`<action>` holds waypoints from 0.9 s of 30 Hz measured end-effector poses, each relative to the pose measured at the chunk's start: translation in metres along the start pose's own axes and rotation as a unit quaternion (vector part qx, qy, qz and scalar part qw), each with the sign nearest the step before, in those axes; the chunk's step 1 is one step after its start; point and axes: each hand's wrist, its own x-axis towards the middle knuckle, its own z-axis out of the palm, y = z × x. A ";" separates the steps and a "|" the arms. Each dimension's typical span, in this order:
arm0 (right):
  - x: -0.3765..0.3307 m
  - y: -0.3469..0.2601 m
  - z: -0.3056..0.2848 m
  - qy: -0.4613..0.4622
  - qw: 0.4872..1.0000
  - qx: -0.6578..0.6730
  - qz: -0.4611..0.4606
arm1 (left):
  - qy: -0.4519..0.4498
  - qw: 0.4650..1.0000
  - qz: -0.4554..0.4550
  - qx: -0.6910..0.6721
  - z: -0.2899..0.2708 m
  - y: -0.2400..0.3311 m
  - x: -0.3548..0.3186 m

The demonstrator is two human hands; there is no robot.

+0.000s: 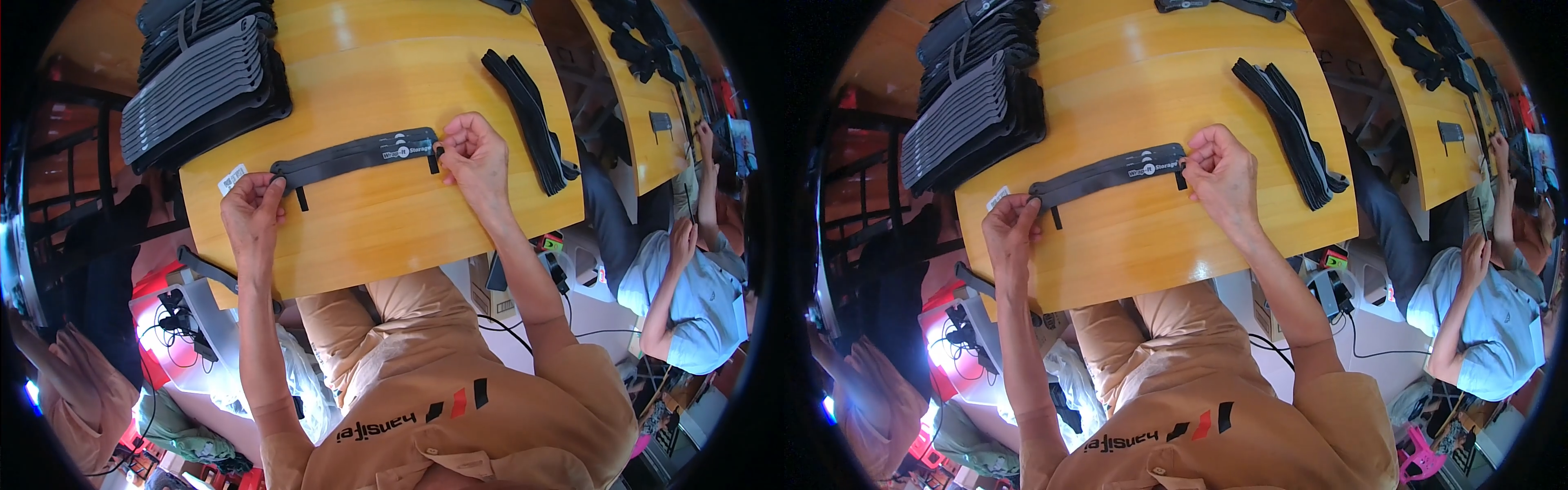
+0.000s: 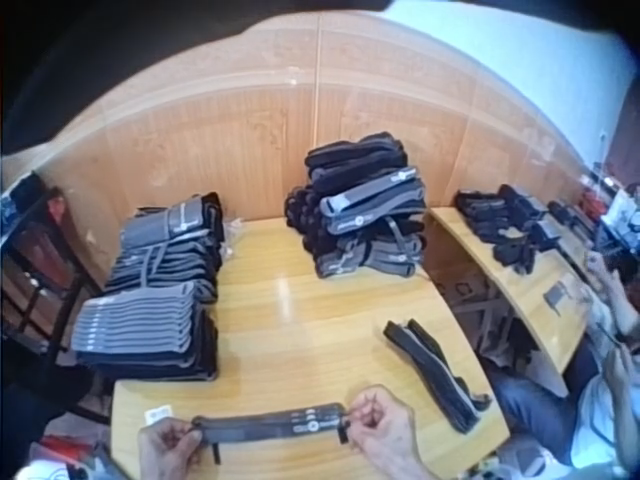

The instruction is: Inspecting and organizing fabric straps on a work table.

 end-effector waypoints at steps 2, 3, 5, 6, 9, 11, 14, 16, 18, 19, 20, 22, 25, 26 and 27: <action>0.000 0.000 0.000 0.000 1.000 0.000 0.004 | -0.004 1.000 0.002 -0.002 0.001 0.000 0.000; 0.000 0.000 0.000 0.003 1.000 -0.007 0.000 | -0.001 1.000 0.007 -0.003 0.001 -0.001 0.000; 0.000 -0.002 0.001 0.005 1.000 -0.013 -0.003 | 0.002 1.000 0.012 -0.003 0.001 0.000 0.000; 0.000 -0.002 0.001 0.006 1.000 -0.016 -0.003 | 0.000 1.000 0.009 -0.012 0.001 0.001 0.000; 0.000 -0.002 0.001 0.009 1.000 -0.024 -0.005 | 0.003 1.000 0.005 -0.015 0.001 0.002 0.000; 0.000 -0.002 0.001 0.010 1.000 -0.029 -0.006 | 0.007 1.000 0.005 -0.009 0.001 0.002 0.000; 0.000 0.000 0.001 0.011 1.000 -0.025 -0.006 | 0.006 1.000 0.004 -0.012 0.001 0.001 0.000; 0.000 -0.001 0.001 0.011 0.999 -0.036 -0.016 | 0.009 1.000 0.006 -0.003 0.001 0.002 -0.001; 0.000 -0.001 0.002 0.012 0.999 -0.035 -0.015 | 0.008 1.000 0.005 -0.005 0.001 0.001 0.001; 0.000 0.000 0.002 0.014 0.999 -0.035 -0.014 | 0.007 1.000 0.004 -0.008 0.002 0.000 0.001; 0.000 -0.001 0.002 0.014 0.999 -0.035 -0.014 | 0.007 1.000 0.004 -0.008 0.002 0.002 0.000; -0.001 -0.002 0.002 0.019 0.999 -0.037 -0.020 | 0.021 1.000 -0.002 0.009 0.004 0.006 -0.001; 0.000 -0.001 0.002 0.016 0.999 -0.035 -0.016 | 0.018 1.000 0.000 0.002 0.003 0.002 0.000; 0.000 -0.001 0.002 0.016 0.999 -0.035 -0.016 | 0.018 1.000 0.000 0.002 0.003 0.002 0.000; -0.001 -0.001 0.002 0.017 0.999 -0.039 -0.018 | 0.019 1.000 0.006 0.006 0.003 0.002 -0.001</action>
